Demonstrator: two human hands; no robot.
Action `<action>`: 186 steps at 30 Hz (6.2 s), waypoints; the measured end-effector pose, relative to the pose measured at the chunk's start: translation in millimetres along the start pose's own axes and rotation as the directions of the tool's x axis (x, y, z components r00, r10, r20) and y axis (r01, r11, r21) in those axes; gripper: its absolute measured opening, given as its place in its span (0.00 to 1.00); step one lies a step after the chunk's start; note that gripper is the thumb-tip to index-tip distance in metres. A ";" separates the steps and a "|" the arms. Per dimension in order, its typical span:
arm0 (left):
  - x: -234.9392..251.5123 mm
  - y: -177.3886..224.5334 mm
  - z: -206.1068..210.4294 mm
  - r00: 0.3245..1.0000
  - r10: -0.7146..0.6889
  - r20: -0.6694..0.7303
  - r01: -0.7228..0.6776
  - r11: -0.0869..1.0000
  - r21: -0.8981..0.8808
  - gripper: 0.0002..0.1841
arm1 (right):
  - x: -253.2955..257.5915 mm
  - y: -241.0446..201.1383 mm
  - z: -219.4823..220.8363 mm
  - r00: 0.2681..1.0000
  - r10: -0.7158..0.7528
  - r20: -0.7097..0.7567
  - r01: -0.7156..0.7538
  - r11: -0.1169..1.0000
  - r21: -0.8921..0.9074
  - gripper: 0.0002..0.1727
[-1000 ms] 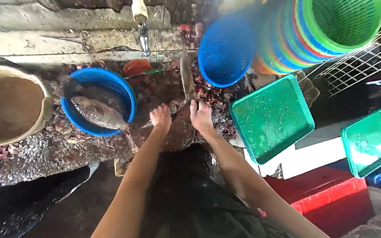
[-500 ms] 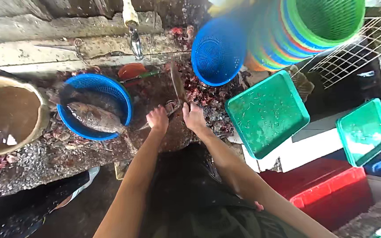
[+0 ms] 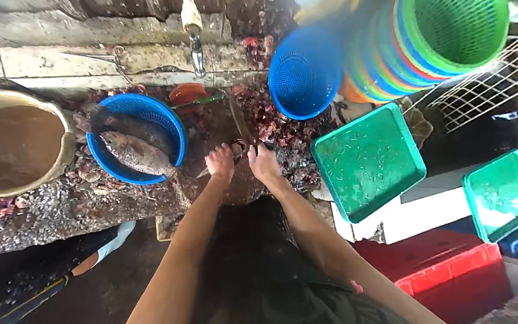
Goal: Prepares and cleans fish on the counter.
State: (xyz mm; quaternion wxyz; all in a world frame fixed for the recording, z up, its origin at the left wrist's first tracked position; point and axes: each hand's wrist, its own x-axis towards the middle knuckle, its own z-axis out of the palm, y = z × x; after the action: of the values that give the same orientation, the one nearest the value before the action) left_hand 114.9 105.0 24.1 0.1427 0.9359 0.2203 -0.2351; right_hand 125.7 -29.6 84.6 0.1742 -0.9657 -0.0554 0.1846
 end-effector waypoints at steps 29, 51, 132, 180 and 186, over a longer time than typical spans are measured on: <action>2.1 4.7 -11.0 0.999 -0.009 0.033 0.010 1.000 -0.018 0.25 | -5.6 48.0 -82.7 0.945 -0.127 0.302 0.243 0.890 -0.386 0.22; 61.4 7.5 -46.1 0.947 0.291 0.134 -0.312 0.933 0.177 0.15 | 21.8 7.8 -130.2 0.794 -0.073 0.603 0.553 0.498 -0.668 0.15; 45.1 32.1 55.3 0.972 -0.011 -0.233 -0.081 0.922 -0.380 0.28 | -67.3 102.2 -25.0 0.822 0.098 0.561 -0.054 0.994 -0.095 0.27; 24.4 18.0 -18.0 0.966 -0.093 -0.243 -0.149 0.568 -0.809 0.28 | -29.0 77.2 8.5 0.936 -0.014 0.353 0.037 0.998 -0.058 0.22; 10.6 6.4 5.6 0.843 -0.454 -0.290 -0.024 0.506 -0.862 0.35 | -32.8 69.4 7.1 0.776 0.206 0.596 -0.441 0.853 0.279 0.25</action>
State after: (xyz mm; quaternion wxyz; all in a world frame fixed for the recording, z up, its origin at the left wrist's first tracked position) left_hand 124.3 101.0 15.1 0.4824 0.7396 0.4525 0.1245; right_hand 95.7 -97.7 64.7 0.3109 -0.8093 0.1073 0.4867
